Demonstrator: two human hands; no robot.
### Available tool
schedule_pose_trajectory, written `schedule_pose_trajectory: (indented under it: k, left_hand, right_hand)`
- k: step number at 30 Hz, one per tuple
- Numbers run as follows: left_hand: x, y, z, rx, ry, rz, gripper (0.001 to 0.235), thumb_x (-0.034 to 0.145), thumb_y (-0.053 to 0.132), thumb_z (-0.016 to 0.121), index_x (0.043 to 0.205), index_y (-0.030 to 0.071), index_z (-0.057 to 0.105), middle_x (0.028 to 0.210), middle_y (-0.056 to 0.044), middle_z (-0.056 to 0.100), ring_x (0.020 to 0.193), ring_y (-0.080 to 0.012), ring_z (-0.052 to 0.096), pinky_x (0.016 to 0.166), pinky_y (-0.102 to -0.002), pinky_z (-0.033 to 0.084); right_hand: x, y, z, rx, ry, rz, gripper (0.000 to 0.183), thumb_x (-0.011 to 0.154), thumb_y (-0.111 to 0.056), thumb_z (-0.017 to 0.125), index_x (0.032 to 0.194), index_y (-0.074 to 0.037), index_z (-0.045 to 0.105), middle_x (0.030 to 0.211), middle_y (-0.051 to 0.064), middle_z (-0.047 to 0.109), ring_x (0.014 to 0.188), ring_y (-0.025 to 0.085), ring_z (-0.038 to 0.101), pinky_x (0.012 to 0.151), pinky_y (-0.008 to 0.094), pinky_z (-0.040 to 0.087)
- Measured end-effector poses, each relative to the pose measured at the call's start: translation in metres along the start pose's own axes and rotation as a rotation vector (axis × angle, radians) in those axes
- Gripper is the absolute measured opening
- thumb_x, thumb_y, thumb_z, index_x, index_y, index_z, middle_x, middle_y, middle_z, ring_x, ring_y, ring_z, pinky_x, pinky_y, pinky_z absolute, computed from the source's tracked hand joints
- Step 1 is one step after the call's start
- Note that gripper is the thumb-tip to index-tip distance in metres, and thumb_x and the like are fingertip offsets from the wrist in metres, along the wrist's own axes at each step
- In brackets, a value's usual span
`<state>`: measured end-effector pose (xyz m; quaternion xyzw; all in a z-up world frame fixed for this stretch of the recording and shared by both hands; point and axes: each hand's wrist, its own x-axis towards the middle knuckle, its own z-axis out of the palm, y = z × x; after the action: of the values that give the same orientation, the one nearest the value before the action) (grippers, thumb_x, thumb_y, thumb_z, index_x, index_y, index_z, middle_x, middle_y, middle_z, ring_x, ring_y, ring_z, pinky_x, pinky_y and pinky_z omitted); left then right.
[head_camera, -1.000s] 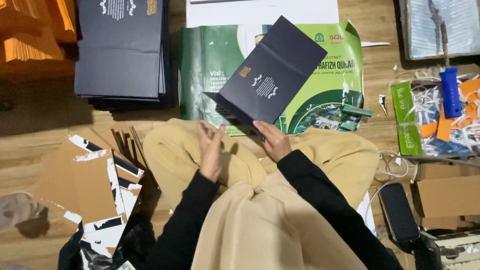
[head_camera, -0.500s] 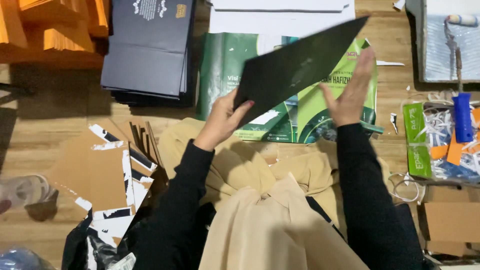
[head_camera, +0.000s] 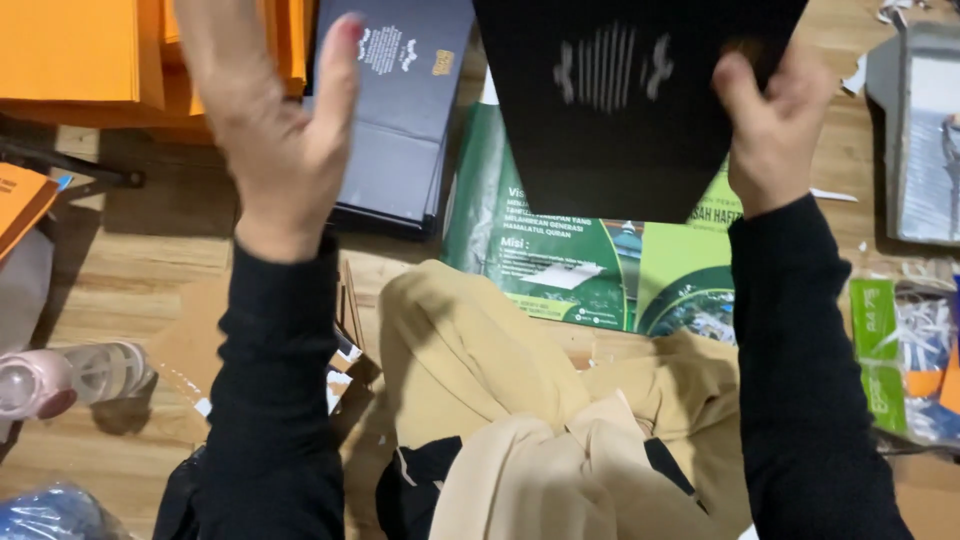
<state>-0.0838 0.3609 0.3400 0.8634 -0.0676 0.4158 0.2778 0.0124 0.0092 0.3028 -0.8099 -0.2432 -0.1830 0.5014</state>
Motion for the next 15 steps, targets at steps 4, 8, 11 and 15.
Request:
schedule_pose_trajectory:
  k: [4,8,11,15]
  left_hand:
    - [-0.018,-0.014,-0.030,0.007,0.021,-0.011,0.046,0.105,0.016,0.058,0.139,0.013,0.027,0.142,-0.008,0.034,0.137,-0.0248,0.034,0.119,-0.042,0.030]
    - [-0.040,-0.039,-0.034,0.066,0.004,-0.157,0.045,0.104,0.026,0.048,0.140,0.012,0.025,0.143,-0.011,0.032,0.136,-0.0258,0.034,0.117,-0.044,0.030]
    - [-0.059,-0.052,-0.008,0.159,-0.081,-0.294,0.055,0.092,0.017,0.053,0.139,0.011,0.027,0.145,-0.012,0.028,0.136,-0.0270,0.028,0.116,-0.047,0.021]
    - [-0.095,-0.049,0.045,0.221,-0.421,-0.439,0.064,0.092,0.034,0.051,0.144,0.023,0.015,0.150,-0.009,0.008,0.139,-0.0354,0.007,0.109,-0.062,0.005]
  right_hand:
    - [0.053,-0.006,0.063,0.422,0.107,-0.035,0.019,0.098,-0.011,0.061,0.086,-0.010,0.046,0.077,0.001,0.045,0.070,0.011,0.040,0.067,0.027,0.034]
    - [0.078,0.017,0.157,0.511,0.176,0.252,0.018,0.081,-0.022,0.069,0.081,-0.013,0.053,0.069,-0.002,0.052,0.061,0.005,0.046,0.058,0.023,0.042]
    - [0.059,0.049,0.242,0.446,-0.078,0.595,0.033,0.078,-0.048,0.048,0.077,-0.015,0.053,0.071,-0.004,0.055,0.065,0.006,0.050,0.061,0.023,0.045]
    - [0.002,0.099,0.281,0.235,-0.537,0.833,0.052,0.086,-0.037,0.044,0.126,-0.003,0.042,0.122,0.012,0.053,0.108,0.021,0.053,0.091,0.034,0.042]
